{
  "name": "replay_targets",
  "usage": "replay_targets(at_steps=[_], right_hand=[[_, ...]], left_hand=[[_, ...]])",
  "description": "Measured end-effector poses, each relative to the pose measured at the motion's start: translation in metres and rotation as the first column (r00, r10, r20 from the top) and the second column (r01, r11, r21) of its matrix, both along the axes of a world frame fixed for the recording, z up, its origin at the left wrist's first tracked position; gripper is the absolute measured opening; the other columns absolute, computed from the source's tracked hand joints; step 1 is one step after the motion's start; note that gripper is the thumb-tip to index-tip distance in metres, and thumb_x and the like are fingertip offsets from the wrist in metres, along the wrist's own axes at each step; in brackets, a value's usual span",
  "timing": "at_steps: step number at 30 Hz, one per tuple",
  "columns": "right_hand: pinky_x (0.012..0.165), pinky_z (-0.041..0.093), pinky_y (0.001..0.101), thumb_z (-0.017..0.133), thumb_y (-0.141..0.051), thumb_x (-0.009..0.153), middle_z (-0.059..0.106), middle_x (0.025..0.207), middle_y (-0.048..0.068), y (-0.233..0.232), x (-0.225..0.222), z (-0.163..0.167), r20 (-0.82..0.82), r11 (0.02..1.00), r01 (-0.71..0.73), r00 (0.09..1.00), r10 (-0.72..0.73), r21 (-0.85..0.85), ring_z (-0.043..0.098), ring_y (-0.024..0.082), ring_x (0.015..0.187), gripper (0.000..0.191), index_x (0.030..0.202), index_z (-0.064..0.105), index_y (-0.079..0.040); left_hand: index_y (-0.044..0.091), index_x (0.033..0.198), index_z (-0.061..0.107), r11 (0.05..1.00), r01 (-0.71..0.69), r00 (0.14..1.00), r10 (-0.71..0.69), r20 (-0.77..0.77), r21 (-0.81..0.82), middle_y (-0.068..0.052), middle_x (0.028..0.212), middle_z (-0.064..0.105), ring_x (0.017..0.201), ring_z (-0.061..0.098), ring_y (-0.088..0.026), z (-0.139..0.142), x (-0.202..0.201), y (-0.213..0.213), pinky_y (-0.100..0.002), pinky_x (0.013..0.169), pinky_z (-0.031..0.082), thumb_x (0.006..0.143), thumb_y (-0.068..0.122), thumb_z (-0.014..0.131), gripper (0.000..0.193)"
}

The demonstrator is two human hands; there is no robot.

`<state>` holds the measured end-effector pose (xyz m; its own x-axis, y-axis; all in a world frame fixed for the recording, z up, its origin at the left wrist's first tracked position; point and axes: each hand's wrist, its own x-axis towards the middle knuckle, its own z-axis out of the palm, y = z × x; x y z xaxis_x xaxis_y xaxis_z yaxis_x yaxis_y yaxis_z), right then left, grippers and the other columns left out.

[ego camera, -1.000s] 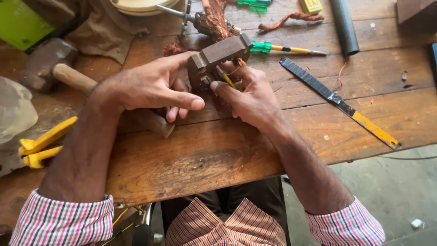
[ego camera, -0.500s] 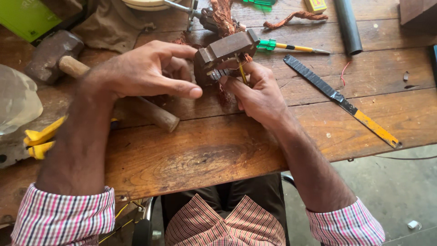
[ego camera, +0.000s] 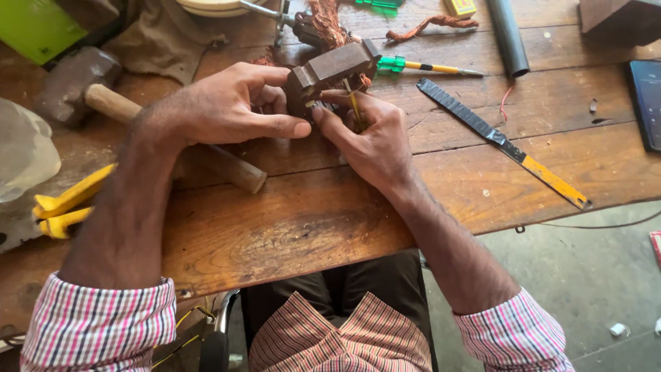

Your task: The person holds an electric motor armature with old copper windings on a wooden workbench and uses a small screwdriver to pry and dig the copper wire strands out of the armature slots, working around the part and pulling freed copper strands away by hand.

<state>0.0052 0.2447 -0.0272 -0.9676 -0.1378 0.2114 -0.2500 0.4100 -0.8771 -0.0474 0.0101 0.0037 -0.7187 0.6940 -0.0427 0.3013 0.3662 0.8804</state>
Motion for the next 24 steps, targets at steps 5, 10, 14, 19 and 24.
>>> replay_targets(at_steps=[5,10,14,19,24], right_hand=[[0.06,0.05,0.0209,0.07,-0.015,0.104,0.074,0.085,0.002,0.0,0.002,-0.01,-0.148,0.993,-0.059,0.988,0.043,-0.102,0.063,0.002,0.073,0.021,0.119,0.075,-0.001],[0.059,0.052,0.0212,0.069,-0.014,0.102,0.075,0.084,0.002,0.005,0.002,-0.013,-0.132,0.995,-0.044,0.991,0.032,-0.095,0.066,0.002,0.071,0.017,0.112,0.077,-0.001],[0.059,0.052,0.0215,0.071,-0.013,0.1,0.075,0.081,0.002,0.007,0.005,-0.011,-0.104,0.999,-0.031,0.994,0.029,-0.018,0.066,0.003,0.07,0.017,0.109,0.077,0.0],[0.06,0.053,0.0249,0.071,-0.012,0.1,0.075,0.084,0.005,0.007,0.007,-0.011,-0.137,0.998,-0.043,0.989,0.05,0.056,0.067,0.006,0.07,0.016,0.108,0.076,0.001],[0.062,0.056,0.0337,0.069,-0.018,0.101,0.075,0.082,0.011,0.014,0.005,-0.016,-0.317,0.924,0.019,0.942,0.111,0.382,0.072,0.016,0.068,0.02,0.109,0.074,-0.001]], left_hand=[[0.014,0.124,0.071,1.0,0.013,0.998,-0.012,-0.061,0.008,0.004,0.082,0.07,0.075,0.058,-0.006,-0.005,0.001,-0.002,-0.028,0.065,0.048,0.087,0.043,0.078,0.047],[0.018,0.135,0.066,0.999,-0.001,1.0,0.001,0.021,-0.042,-0.002,0.084,0.074,0.072,0.058,-0.015,-0.012,-0.001,0.002,-0.036,0.062,0.048,0.083,0.044,0.084,0.061],[0.01,0.113,0.07,0.944,-0.145,0.969,0.075,-0.236,-0.295,-0.008,0.091,0.074,0.083,0.069,-0.022,-0.018,-0.001,0.011,-0.04,0.075,0.056,0.071,0.049,0.089,0.06],[0.013,0.125,0.069,0.933,-0.256,0.929,0.165,-0.331,-0.253,-0.013,0.099,0.075,0.093,0.072,-0.029,-0.018,0.003,0.014,-0.045,0.085,0.056,0.074,0.044,0.088,0.063],[0.016,0.126,0.066,0.929,-0.259,0.947,0.191,-0.258,-0.264,-0.009,0.098,0.076,0.093,0.074,-0.022,-0.013,0.001,0.02,-0.042,0.084,0.057,0.076,0.035,0.089,0.058]])
